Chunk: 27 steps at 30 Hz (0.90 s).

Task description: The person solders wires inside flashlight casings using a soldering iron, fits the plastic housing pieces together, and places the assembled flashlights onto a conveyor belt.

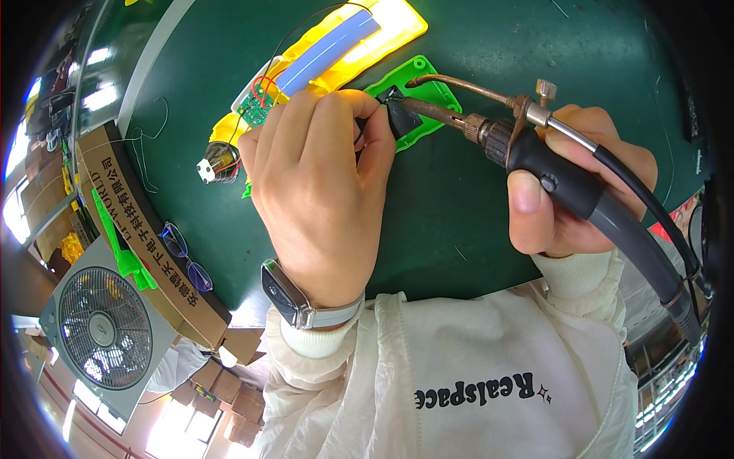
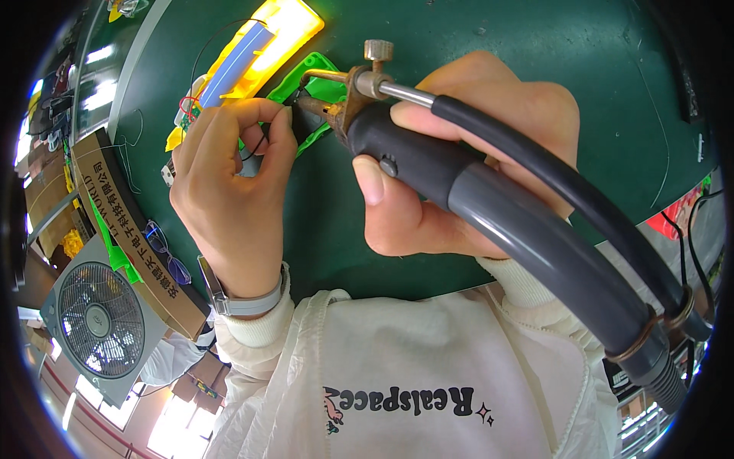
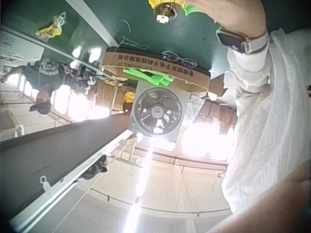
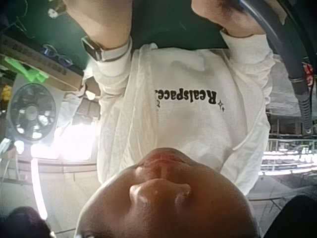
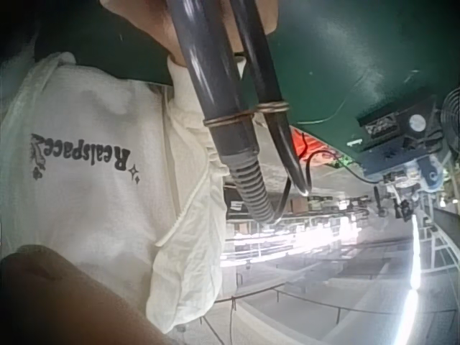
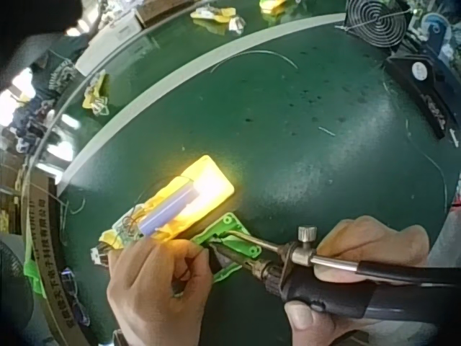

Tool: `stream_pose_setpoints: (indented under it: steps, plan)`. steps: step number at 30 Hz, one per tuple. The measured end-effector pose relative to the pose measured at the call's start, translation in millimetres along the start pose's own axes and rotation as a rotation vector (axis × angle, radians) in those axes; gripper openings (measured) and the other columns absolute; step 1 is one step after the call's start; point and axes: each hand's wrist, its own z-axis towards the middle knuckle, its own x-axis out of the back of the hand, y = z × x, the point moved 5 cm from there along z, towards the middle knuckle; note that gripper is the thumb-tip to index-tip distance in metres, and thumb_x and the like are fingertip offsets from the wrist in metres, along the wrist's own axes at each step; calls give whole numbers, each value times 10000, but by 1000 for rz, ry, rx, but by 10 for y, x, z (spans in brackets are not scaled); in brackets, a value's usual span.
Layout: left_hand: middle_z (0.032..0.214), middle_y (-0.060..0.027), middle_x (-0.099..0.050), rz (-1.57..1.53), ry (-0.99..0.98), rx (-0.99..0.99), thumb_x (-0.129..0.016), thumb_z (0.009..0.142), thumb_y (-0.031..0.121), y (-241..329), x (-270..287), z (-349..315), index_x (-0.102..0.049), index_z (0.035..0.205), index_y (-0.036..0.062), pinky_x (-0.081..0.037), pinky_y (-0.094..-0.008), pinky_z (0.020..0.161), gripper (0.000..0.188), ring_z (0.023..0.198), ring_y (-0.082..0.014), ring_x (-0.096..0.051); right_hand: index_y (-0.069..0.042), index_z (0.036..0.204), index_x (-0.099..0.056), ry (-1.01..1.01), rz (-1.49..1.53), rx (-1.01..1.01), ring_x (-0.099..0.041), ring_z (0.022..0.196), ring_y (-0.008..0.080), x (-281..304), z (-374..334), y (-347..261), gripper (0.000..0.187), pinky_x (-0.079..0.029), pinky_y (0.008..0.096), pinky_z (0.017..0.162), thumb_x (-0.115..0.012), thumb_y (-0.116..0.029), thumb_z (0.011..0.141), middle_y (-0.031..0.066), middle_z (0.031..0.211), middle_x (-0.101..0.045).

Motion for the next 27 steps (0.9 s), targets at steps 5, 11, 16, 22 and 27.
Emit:
stream_pose_setpoints:
  steps: [5,11,16,22,27]
  plan:
    - [679,-20,-554,10,0,-1,-749,746,23,-1,-4,-1,-660,792,52,-436,-291,636,104,634,-161,-522,31,968,-517,-42,14,-35,-541,622,153,12,9,12,381,-455,271,586,-773,-173,773,128,751,-593]
    - [684,-18,-558,34,6,-11,-747,742,19,9,-2,-3,-660,796,57,-437,-294,646,109,643,-164,-523,38,914,-537,-6,8,-47,-531,608,148,2,22,1,352,-445,262,573,-776,-177,770,122,728,-588]
    - [685,-15,-558,28,7,-18,-745,742,18,8,0,-1,-659,796,60,-435,-294,650,109,641,-163,-522,43,883,-542,-63,-46,-14,-528,601,147,10,50,-11,339,-443,259,566,-772,-176,766,123,722,-588]
    - [681,-13,-553,29,9,-22,-745,739,19,5,-4,-3,-657,795,63,-433,-294,653,113,640,-164,-521,46,871,-542,-62,-30,-40,-531,600,153,20,46,-15,328,-446,263,562,-765,-166,759,128,724,-594]
    - [680,-12,-550,29,9,-24,-745,738,19,6,-4,-3,-656,794,64,-433,-297,654,114,637,-166,-517,50,860,-557,-24,-25,-46,-531,601,152,18,39,0,335,-443,262,560,-772,-185,759,126,725,-595]
